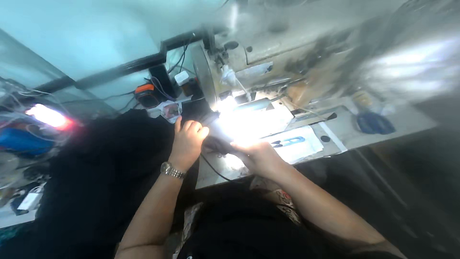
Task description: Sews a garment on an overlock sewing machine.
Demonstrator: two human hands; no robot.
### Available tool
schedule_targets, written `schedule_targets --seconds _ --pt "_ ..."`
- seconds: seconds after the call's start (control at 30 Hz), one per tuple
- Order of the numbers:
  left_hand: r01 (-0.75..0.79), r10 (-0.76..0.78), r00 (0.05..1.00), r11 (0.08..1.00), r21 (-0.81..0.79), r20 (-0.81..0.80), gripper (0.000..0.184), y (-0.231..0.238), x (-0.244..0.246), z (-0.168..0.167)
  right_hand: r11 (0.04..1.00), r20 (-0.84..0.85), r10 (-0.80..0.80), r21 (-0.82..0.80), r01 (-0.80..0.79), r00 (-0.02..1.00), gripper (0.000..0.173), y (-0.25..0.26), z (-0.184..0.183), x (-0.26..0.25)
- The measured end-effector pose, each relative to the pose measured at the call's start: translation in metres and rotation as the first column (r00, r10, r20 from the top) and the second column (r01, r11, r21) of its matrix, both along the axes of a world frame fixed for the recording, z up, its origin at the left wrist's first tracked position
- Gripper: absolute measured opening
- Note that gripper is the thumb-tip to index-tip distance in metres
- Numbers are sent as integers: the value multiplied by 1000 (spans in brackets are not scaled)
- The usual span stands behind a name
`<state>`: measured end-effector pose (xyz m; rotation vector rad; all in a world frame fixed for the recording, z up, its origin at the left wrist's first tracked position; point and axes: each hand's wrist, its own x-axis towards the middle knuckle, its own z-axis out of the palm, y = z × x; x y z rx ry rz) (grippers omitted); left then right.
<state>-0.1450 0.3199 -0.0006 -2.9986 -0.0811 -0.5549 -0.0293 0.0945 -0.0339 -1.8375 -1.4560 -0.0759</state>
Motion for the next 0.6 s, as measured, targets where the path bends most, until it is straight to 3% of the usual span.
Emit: schedule_targets --seconds 0.2,0.3,0.33,0.37,0.43,0.5,0.53,0.6 --pt "-75 75 996 997 0 -39 29 22 23 5 989 -85 -146 13 148 986 24 27 -5 10" --pt "-176 179 970 984 36 -163 26 -4 -2 36 989 -86 -149 -2 149 985 21 27 -3 13" --pt "-158 161 966 987 33 -200 32 -18 -16 47 992 -70 -126 5 127 990 20 24 -5 14" --pt "-82 84 972 996 19 -218 44 -33 -31 54 995 -41 -94 23 95 995 19 21 -8 14" --pt "222 -257 936 961 -163 -242 62 -61 -57 61 999 44 -27 48 25 999 19 12 -10 10" --pt "467 -603 767 759 -453 -220 66 -79 -67 55 1000 82 11 3 -11 997 23 -3 -11 -4" --pt "501 -690 696 666 -553 -199 64 -83 -67 50 1000 90 20 -13 -19 996 24 -12 -14 -12" --pt "457 -695 687 640 -617 -212 62 -81 -63 42 998 88 37 -47 -32 995 23 -29 -21 -27"
